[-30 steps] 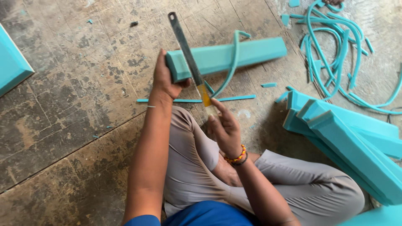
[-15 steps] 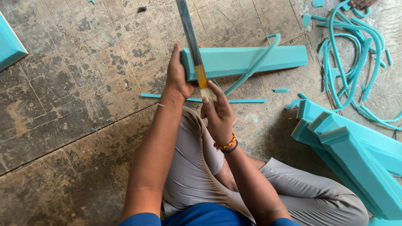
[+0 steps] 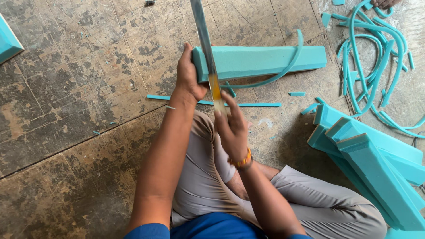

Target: The person sits on the floor and uses a metal file to shape the edges of rectangular teal foam blocks. They hold each block with one hand and file the edges with the other, creating curved strips of foam debris. The person repeatedly picks up blocks, files them, and places them into a stack.

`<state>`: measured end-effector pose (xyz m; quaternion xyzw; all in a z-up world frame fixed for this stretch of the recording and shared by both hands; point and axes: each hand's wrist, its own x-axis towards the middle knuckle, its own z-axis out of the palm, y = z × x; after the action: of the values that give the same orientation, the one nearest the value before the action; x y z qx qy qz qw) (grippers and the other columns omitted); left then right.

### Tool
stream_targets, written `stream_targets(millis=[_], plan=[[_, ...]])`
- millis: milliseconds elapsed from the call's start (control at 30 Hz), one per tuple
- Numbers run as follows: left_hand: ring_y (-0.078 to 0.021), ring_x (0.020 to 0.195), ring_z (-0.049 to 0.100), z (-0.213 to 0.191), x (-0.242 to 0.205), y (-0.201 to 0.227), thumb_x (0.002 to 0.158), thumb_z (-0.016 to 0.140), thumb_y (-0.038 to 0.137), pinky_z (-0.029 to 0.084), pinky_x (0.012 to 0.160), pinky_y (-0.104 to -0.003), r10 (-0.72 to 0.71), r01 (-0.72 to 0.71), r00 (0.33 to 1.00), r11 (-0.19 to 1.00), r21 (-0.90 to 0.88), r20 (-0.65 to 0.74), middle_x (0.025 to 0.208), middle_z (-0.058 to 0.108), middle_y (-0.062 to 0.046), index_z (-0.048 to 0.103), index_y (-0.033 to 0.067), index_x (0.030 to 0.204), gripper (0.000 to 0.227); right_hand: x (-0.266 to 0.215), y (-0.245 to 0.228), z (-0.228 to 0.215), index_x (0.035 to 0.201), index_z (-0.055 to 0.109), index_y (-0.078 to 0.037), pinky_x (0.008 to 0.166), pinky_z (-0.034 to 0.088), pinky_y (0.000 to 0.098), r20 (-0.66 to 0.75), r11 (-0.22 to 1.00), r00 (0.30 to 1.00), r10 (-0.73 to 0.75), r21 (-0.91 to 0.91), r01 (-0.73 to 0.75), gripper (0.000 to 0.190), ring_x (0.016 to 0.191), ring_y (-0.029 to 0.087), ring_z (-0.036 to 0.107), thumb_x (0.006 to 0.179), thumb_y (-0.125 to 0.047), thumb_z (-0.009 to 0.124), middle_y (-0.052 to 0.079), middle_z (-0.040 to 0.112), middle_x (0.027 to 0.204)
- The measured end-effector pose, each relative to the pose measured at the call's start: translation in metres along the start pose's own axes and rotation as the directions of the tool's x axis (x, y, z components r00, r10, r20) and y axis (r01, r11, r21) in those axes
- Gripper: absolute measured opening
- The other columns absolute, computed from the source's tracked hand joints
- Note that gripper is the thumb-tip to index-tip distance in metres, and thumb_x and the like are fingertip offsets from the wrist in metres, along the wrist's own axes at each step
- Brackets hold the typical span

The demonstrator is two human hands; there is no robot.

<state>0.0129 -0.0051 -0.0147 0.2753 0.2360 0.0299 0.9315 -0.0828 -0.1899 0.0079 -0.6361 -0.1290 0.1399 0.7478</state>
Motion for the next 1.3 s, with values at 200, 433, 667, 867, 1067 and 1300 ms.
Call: stream_targets(millis=[200, 433, 667, 867, 1067, 1300], plan=[[-0.0185, 0.083, 0.069, 0.003, 0.0, -0.004, 0.103, 0.025, 0.062, 0.06, 0.073, -0.037, 0.028, -0.027, 0.999, 0.998, 0.051, -0.024, 0.091, 0.069, -0.01, 0.068, 0.0049, 0.112, 0.072, -0.053, -0.025, -0.01, 0.151, 0.047, -0.002, 0.06, 0.041, 0.0185, 0.005, 0.992, 1.0, -0.008, -0.124, 0.009, 0.047, 0.066, 0.002, 0.05, 0.106, -0.002, 0.057, -0.003, 0.06, 0.082], [-0.0186, 0.074, 0.069, 0.017, -0.011, -0.007, 0.094, 0.032, 0.078, 0.06, 0.065, -0.034, 0.077, -0.077, 0.997, 0.997, 0.017, 0.011, 0.084, 0.068, -0.009, 0.069, 0.0037, 0.105, 0.084, -0.014, -0.035, -0.011, 0.146, 0.054, -0.004, 0.059, 0.041, 0.0225, 0.045, 0.874, 0.976, -0.213, -0.438, 0.21, 0.043, 0.065, 0.006, 0.048, 0.104, -0.003, 0.061, 0.001, 0.055, 0.078], [-0.0154, 0.054, 0.063, 0.026, -0.017, -0.012, 0.086, 0.033, 0.086, 0.049, 0.04, -0.029, 0.101, -0.096, 0.994, 0.986, 0.138, -0.031, 0.07, 0.065, -0.006, 0.068, 0.0065, 0.099, 0.088, -0.066, -0.034, -0.023, 0.144, 0.056, -0.002, 0.065, 0.046, 0.025, 0.009, 0.887, 0.992, -0.129, -0.445, 0.12, 0.045, 0.066, 0.007, 0.055, 0.1, -0.001, 0.063, 0.004, 0.06, 0.076], [-0.0166, 0.049, 0.062, 0.033, -0.028, -0.007, 0.078, 0.031, 0.091, 0.049, 0.035, -0.028, 0.14, -0.129, 0.989, 0.97, 0.205, -0.041, 0.069, 0.065, -0.008, 0.068, 0.0053, 0.102, 0.096, -0.067, -0.026, -0.028, 0.144, 0.054, -0.001, 0.071, 0.051, 0.024, 0.11, 0.849, 0.966, -0.236, -0.46, 0.26, 0.047, 0.076, 0.007, 0.064, 0.099, 0.001, 0.065, 0.007, 0.065, 0.084], [-0.0209, 0.069, 0.068, 0.033, -0.039, 0.008, 0.07, 0.033, 0.093, 0.054, 0.045, -0.03, 0.026, -0.03, 0.999, 0.991, 0.128, 0.032, 0.085, 0.068, -0.012, 0.067, 0.0067, 0.11, 0.101, -0.059, -0.033, -0.048, 0.148, 0.052, 0.0, 0.062, 0.048, 0.0224, -0.124, 0.936, 0.95, -0.286, -0.246, 0.25, 0.043, 0.07, 0.006, 0.056, 0.106, -0.002, 0.059, 0.001, 0.064, 0.087], [-0.0272, 0.087, 0.064, 0.005, -0.014, -0.008, 0.072, 0.088, 0.043, 0.053, 0.051, -0.039, 0.068, -0.037, 0.991, 0.965, 0.261, -0.113, 0.102, 0.06, -0.009, 0.059, 0.0158, 0.119, 0.061, -0.045, -0.064, -0.126, 0.142, 0.056, -0.006, 0.062, 0.05, 0.0313, -0.239, 0.524, 0.863, -0.445, -0.851, 0.034, 0.036, 0.068, 0.015, 0.062, 0.107, -0.005, 0.063, 0.01, 0.069, 0.091]])
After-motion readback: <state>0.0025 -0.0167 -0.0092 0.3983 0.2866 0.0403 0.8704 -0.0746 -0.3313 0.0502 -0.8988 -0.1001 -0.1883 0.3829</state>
